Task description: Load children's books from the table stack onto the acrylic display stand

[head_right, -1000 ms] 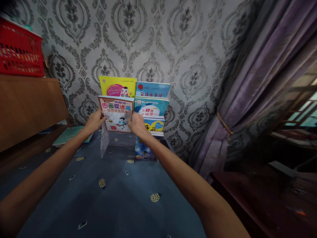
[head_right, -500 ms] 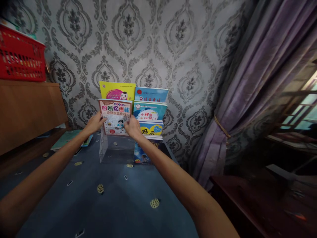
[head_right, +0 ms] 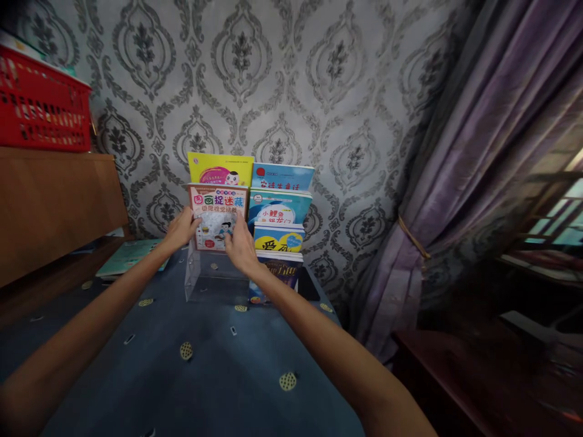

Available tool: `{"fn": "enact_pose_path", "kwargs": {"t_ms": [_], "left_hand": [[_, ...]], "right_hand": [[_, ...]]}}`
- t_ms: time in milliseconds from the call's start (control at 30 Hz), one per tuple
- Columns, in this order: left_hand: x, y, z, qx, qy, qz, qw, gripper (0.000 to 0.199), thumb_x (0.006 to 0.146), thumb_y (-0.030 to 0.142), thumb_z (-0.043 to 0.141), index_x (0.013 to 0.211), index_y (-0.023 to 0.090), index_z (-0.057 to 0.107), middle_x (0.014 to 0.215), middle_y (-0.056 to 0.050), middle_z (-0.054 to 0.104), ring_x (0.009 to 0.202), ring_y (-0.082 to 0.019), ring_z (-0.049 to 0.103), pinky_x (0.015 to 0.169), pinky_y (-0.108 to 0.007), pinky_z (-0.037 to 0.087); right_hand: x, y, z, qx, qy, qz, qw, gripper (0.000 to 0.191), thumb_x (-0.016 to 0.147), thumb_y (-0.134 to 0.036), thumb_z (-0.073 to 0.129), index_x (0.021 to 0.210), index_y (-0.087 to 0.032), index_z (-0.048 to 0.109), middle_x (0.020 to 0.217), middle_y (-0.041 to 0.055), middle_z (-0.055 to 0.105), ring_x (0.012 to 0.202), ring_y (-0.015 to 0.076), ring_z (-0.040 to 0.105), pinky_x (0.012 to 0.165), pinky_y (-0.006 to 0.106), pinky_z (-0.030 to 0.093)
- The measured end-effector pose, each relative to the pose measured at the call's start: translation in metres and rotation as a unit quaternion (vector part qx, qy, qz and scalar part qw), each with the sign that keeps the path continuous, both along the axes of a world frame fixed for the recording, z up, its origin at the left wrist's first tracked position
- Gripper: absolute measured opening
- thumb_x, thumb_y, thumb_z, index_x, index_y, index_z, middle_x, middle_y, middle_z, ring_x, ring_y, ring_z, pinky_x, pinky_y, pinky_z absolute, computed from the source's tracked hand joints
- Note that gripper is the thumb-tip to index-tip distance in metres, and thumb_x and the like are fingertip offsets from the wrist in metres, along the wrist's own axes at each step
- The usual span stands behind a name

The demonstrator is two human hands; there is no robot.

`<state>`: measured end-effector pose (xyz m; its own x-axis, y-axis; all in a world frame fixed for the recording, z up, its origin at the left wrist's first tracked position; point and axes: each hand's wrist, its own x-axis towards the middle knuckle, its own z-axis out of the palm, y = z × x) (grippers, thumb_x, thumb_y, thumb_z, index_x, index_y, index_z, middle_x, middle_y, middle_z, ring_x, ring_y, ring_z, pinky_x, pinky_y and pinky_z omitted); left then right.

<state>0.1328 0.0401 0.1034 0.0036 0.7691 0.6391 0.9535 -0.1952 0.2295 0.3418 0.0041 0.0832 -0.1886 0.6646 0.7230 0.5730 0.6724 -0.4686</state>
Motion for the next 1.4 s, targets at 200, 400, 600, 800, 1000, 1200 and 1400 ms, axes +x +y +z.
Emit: {"fn": "enact_pose_path", "kwargs": {"t_ms": [200, 400, 600, 800, 1000, 1200, 1400], "left_hand": [[-0.004, 0.006, -0.003, 0.024, 0.004, -0.021, 0.999, 0.018, 0.095, 0.030, 0.050, 0.106, 0.016, 0.054, 0.110, -0.018, 0.065, 0.107, -0.032, 0.063, 0.089, -0.041, 0.049], [-0.012, 0.008, -0.004, 0.049, -0.080, -0.075, 0.993, 0.022, 0.094, 0.040, 0.051, 0.097, 0.019, 0.055, 0.104, -0.015, 0.066, 0.103, -0.031, 0.062, 0.091, -0.042, 0.048], [-0.026, 0.035, 0.030, 0.115, -0.404, -0.190, 0.888, 0.048, 0.094, 0.064, 0.038, 0.092, 0.021, 0.058, 0.098, -0.010, 0.069, 0.101, -0.025, 0.064, 0.092, -0.038, 0.049], [-0.034, 0.078, 0.086, -0.037, -0.575, -0.374, 0.726, 0.074, 0.089, 0.081, 0.026, 0.099, 0.018, 0.063, 0.091, -0.013, 0.074, 0.093, -0.025, 0.071, 0.081, -0.037, 0.056], [-0.029, 0.105, 0.102, -0.156, -0.524, -0.499, 0.672, 0.085, 0.091, 0.079, 0.019, 0.118, 0.013, 0.065, 0.100, -0.018, 0.076, 0.098, -0.031, 0.073, 0.085, -0.045, 0.058], [-0.022, 0.120, 0.097, -0.154, -0.535, -0.509, 0.657, 0.080, 0.092, 0.077, 0.025, 0.122, 0.015, 0.065, 0.100, -0.015, 0.077, 0.101, -0.035, 0.071, 0.086, -0.049, 0.059], [-0.019, 0.118, 0.094, -0.165, -0.544, -0.513, 0.643, 0.076, 0.093, 0.075, 0.027, 0.122, 0.015, 0.064, 0.101, -0.014, 0.076, 0.102, -0.034, 0.072, 0.084, -0.047, 0.060]], "right_hand": [[-0.008, 0.004, -0.002, -0.021, -0.058, 0.013, 0.998, 0.059, 0.086, -0.018, 0.050, 0.144, -0.012, 0.041, 0.135, 0.0193, 0.057, 0.119, 0.0286, 0.060, 0.106, 0.048, 0.047], [-0.015, 0.011, -0.009, -0.052, -0.073, 0.020, 0.996, 0.057, 0.083, -0.014, 0.054, 0.140, -0.016, 0.045, 0.129, 0.0141, 0.062, 0.119, 0.0257, 0.060, 0.107, 0.044, 0.045], [-0.018, 0.010, -0.013, -0.078, -0.070, -0.004, 0.994, 0.059, 0.085, -0.016, 0.052, 0.143, -0.013, 0.043, 0.128, 0.0170, 0.063, 0.118, 0.0279, 0.061, 0.105, 0.044, 0.046], [-0.020, 0.011, -0.020, -0.060, -0.042, -0.003, 0.997, 0.058, 0.085, -0.017, 0.053, 0.143, -0.016, 0.045, 0.127, 0.0162, 0.064, 0.117, 0.0285, 0.062, 0.104, 0.047, 0.048], [-0.020, 0.011, -0.028, -0.048, -0.028, 0.003, 0.998, 0.058, 0.087, -0.019, 0.052, 0.144, -0.018, 0.044, 0.134, 0.0163, 0.060, 0.124, 0.0283, 0.058, 0.104, 0.047, 0.049], [-0.019, 0.008, -0.028, -0.050, -0.034, 0.003, 0.998, 0.057, 0.089, -0.019, 0.051, 0.145, -0.017, 0.043, 0.136, 0.0167, 0.058, 0.127, 0.0282, 0.056, 0.106, 0.047, 0.048], [-0.020, 0.007, -0.029, -0.046, -0.042, -0.001, 0.998, 0.056, 0.088, -0.019, 0.049, 0.144, -0.013, 0.044, 0.134, 0.0188, 0.059, 0.126, 0.0290, 0.056, 0.108, 0.049, 0.046]]}}
